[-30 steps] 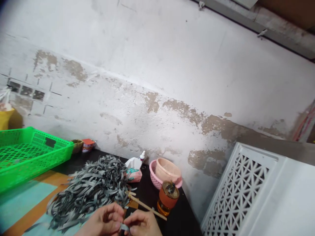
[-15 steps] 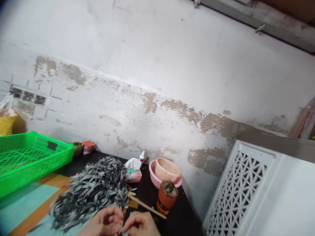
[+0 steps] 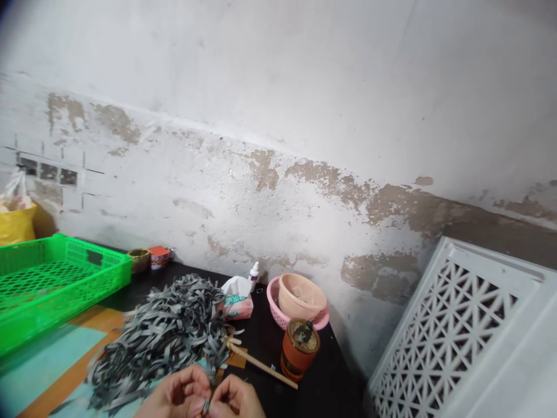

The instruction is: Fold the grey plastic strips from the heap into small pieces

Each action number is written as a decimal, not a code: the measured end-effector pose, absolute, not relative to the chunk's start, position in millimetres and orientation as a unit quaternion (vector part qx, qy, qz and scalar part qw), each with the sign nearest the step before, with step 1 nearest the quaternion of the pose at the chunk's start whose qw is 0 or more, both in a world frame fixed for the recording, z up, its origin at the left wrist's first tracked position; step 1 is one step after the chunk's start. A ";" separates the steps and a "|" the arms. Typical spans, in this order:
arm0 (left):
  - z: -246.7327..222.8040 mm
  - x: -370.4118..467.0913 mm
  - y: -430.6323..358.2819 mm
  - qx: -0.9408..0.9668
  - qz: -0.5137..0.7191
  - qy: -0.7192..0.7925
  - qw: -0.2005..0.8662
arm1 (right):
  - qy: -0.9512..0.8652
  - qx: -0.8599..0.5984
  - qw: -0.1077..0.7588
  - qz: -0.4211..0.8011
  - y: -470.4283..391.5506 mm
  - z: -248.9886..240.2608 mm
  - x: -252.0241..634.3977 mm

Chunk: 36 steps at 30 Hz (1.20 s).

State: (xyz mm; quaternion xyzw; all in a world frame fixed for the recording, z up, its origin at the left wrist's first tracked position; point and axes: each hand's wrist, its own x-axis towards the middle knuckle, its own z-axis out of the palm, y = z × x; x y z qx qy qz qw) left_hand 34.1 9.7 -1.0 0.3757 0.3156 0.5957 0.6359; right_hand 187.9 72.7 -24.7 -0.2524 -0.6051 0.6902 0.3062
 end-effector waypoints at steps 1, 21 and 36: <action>-0.1 35.0 8.7 0.382 0.596 0.317 0.632 | -0.599 -0.254 0.304 0.696 72.3 -24.2 187.0; 10.9 47.4 -1.5 0.391 0.625 0.368 0.567 | -0.608 -0.254 0.306 0.687 73.8 -28.4 185.7; 1.2 41.5 23.3 0.375 0.583 0.375 0.615 | -0.575 -0.301 0.378 0.660 76.9 -37.0 181.3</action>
